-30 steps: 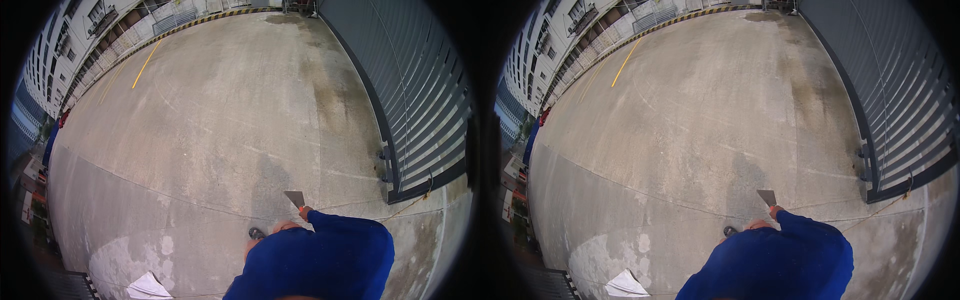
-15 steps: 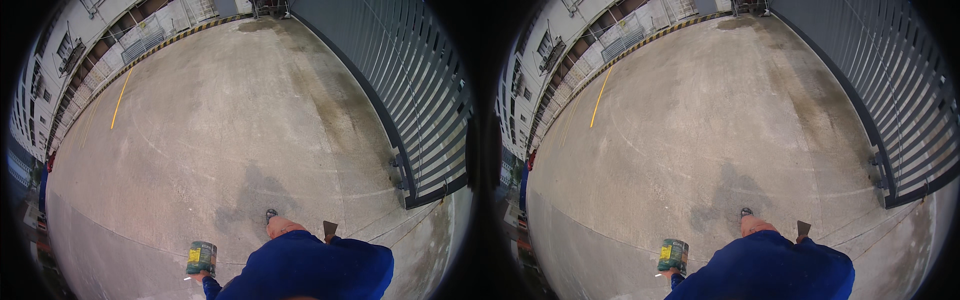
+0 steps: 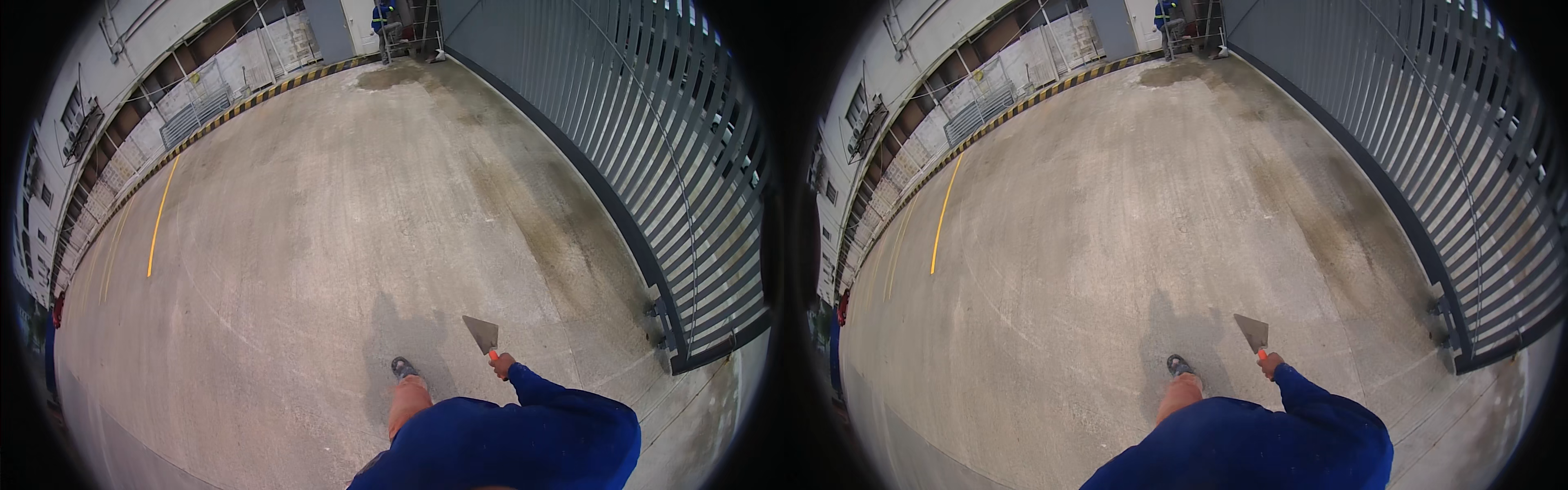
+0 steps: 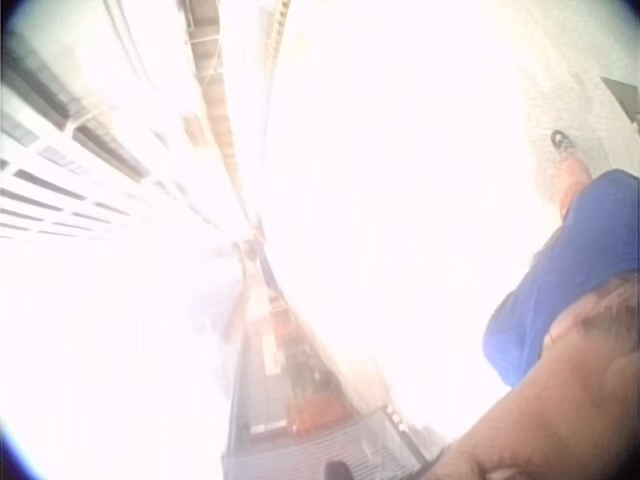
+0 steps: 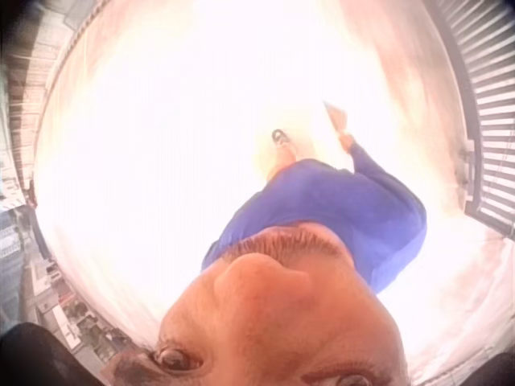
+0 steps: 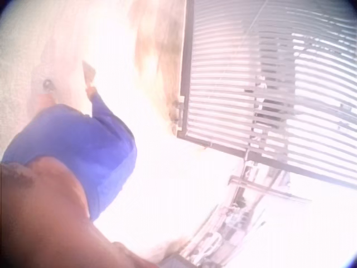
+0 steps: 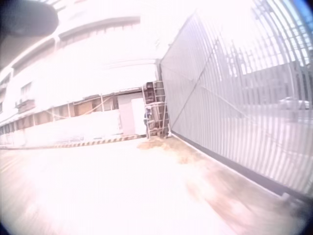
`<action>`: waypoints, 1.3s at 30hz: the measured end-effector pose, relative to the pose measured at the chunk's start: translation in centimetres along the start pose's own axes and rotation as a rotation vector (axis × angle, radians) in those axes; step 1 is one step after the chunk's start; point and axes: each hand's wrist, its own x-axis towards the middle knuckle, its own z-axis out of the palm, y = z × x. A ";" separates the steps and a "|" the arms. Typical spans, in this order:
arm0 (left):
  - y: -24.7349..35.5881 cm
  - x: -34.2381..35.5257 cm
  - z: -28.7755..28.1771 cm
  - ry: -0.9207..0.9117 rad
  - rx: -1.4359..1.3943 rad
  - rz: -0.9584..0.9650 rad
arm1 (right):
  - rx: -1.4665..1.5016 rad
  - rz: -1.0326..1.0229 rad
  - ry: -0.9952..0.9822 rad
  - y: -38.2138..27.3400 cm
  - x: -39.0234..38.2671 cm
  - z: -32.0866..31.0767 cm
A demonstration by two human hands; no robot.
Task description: The person walks to a construction site and applies cement to a wall using a trowel and a bucket. They scoop cement from the bucket and spread it onto the wall surface, smoothing it out.
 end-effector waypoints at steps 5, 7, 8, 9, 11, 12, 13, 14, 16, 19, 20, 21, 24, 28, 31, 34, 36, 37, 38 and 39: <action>20.1 5.2 1.9 -0.006 0.021 0.037 | -0.641 -0.140 -0.201 -7.6 8.7 1.0; 28.4 6.3 1.2 0.033 0.023 0.091 | -1.365 -0.402 -0.368 -10.2 9.7 1.6; 33.2 6.3 0.7 0.058 0.015 0.120 | -1.341 -0.391 -0.312 -10.6 11.0 1.9; 38.1 6.2 0.6 0.081 0.014 0.159 | -1.314 -0.373 -0.251 -10.8 12.5 1.9; 47.1 6.4 0.4 0.135 -0.037 0.227 | -1.246 -0.266 -0.334 -13.1 16.6 2.2; 49.0 13.1 2.4 0.068 -0.459 0.176 | -1.223 -0.274 -0.384 -16.1 19.3 3.6; 52.6 14.3 4.5 0.134 -0.394 0.257 | -1.198 -0.235 -0.403 -17.7 21.3 3.6; 55.6 15.3 6.6 0.202 -0.330 0.337 | -1.165 -0.203 -0.413 -19.7 23.6 3.3; 61.8 15.4 9.6 0.238 -0.323 0.410 | -1.135 -0.170 -0.426 -24.2 28.7 3.1; 71.2 13.4 12.8 0.145 -0.484 0.412 | -1.129 -0.167 -0.456 -30.8 36.3 2.7; 74.3 11.7 13.2 0.116 -0.369 0.247 | -1.165 -0.168 -0.462 -33.1 38.2 1.4; 77.0 12.3 14.6 0.111 -0.332 0.263 | -1.209 -0.186 -0.451 -35.9 40.5 0.3; 81.2 14.3 16.4 0.196 -0.174 0.176 | -1.285 -0.398 -0.440 -51.7 46.5 -0.7; 90.2 15.2 23.6 0.048 -0.002 0.055 | 0.035 0.051 0.055 -71.6 53.2 -5.2; 97.9 16.4 29.2 -0.042 0.057 0.019 | 0.043 -0.071 0.149 -83.6 59.2 -6.3; 107.8 18.3 33.6 -0.101 0.049 0.016 | 0.172 0.007 0.159 -90.8 64.9 -4.9; 115.6 19.7 35.7 -0.127 0.023 0.027 | 0.176 0.017 0.133 -93.6 70.0 -4.5; 120.1 21.0 36.2 -0.128 -0.013 0.048 | 0.124 -0.001 0.103 -94.2 71.9 -3.9; 124.5 21.6 36.9 -0.152 -0.062 0.077 | -0.133 -0.162 0.049 -92.9 74.6 -4.1; 128.3 23.1 36.9 -0.143 -0.141 0.100 | -0.421 -0.230 -0.038 -93.8 76.0 -3.3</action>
